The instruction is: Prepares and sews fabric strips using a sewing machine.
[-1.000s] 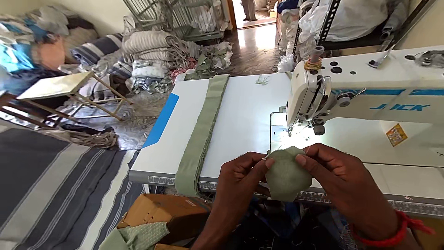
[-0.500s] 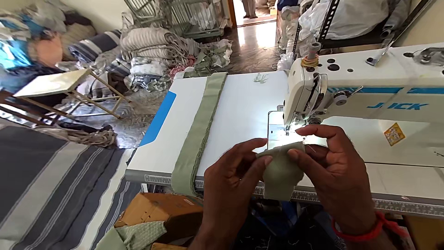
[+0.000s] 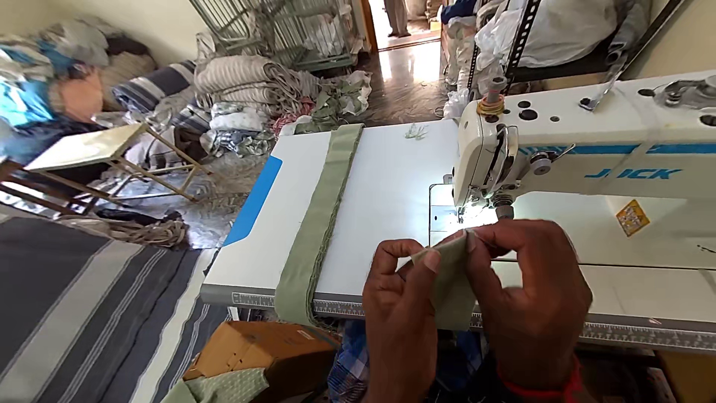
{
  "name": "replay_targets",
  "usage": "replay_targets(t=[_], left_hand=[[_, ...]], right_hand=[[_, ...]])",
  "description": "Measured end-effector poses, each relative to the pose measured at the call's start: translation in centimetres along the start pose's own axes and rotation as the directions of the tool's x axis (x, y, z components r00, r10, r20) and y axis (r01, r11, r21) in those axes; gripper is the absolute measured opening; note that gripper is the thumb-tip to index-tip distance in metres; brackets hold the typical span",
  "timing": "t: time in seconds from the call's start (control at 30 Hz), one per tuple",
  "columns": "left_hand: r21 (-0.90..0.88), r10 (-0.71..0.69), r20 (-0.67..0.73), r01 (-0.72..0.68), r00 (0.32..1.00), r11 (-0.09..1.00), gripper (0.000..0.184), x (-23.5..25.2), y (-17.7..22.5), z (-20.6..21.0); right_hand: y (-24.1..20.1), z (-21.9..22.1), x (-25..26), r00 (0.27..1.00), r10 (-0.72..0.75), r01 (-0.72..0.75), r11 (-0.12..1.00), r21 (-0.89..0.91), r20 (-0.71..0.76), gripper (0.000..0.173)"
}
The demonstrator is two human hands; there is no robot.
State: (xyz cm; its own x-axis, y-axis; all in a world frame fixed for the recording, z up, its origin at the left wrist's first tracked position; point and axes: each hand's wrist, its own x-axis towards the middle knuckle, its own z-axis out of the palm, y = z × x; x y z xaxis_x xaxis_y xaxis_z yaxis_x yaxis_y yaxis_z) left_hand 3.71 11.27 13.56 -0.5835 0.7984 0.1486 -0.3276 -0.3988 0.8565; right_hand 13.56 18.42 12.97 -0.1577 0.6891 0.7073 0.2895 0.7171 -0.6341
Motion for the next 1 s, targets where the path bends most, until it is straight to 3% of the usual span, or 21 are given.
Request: replay_targets(t=[0.07,0.13,0.27,0.33,0.4,0.47,0.6,0.77,0.8,0.87,0.93,1.0], left_hand=[[0.06,0.126,0.079,-0.131,0.989,0.99,0.016,-0.3,0.0,0.0],[0.069,0.159,0.149,-0.171,0.976,0.983,0.015,-0.3,0.3,-0.4],[0.042,0.055,0.194,-0.064,0.98,0.997,0.015,0.5,0.4,-1.3],[0.033,0.015,0.178,-0.021,0.984,0.999,0.015,0.9,0.2,-1.3],[0.023,-0.018,0.152,0.014,0.988,1.0,0.015,1.1,0.0,-1.4],[0.036,-0.035,0.123,0.031,0.992,0.999,0.015,1.3,-0.3,-1.4],[0.007,-0.055,0.151,0.054,0.987,0.998,0.015,1.7,-0.5,-1.5],[-0.03,-0.05,0.025,0.05,0.998,0.998,0.012,2.4,-1.2,-0.7],[0.031,0.006,-0.024,-0.005,1.0,1.0,0.013,2.6,-1.3,-0.4],[0.309,0.255,-0.069,-0.223,0.964,0.925,0.014,2.9,-1.7,0.0],[0.543,0.511,0.01,-0.434,0.86,0.719,0.014,3.3,-1.9,0.0],[0.651,0.582,0.096,-0.494,0.807,0.577,0.019,3.0,-1.4,-0.1]], right_hand=[[-0.3,-0.3,0.0,0.998,-0.06,0.06,0.998,0.003,-0.021,0.017],[-0.1,-1.0,0.6,0.997,0.039,-0.051,0.982,0.182,0.07,0.014],[2.1,-1.7,1.9,0.854,0.22,-0.471,0.712,0.52,0.472,0.013],[2.3,-1.3,1.7,0.8,0.277,-0.572,0.619,0.537,0.533,0.013],[2.2,-0.9,1.2,0.784,0.324,-0.603,0.601,0.525,0.53,0.016],[2.3,-0.4,0.8,0.795,0.299,-0.584,0.617,0.528,0.528,0.023],[1.8,0.4,0.0,0.842,0.369,-0.537,0.65,0.538,0.393,0.014],[0.6,1.8,-0.9,0.93,0.346,-0.365,0.834,0.413,0.124,0.015],[0.4,2.2,-1.1,0.947,0.311,-0.313,0.851,0.422,0.076,0.014],[-0.1,2.8,-1.5,0.971,0.238,-0.213,0.875,0.434,-0.005,0.011],[-0.6,3.3,-1.8,0.983,0.174,-0.14,0.904,0.404,-0.049,0.011],[-0.9,3.3,-1.8,0.991,0.132,-0.109,0.919,0.38,-0.036,0.012]])
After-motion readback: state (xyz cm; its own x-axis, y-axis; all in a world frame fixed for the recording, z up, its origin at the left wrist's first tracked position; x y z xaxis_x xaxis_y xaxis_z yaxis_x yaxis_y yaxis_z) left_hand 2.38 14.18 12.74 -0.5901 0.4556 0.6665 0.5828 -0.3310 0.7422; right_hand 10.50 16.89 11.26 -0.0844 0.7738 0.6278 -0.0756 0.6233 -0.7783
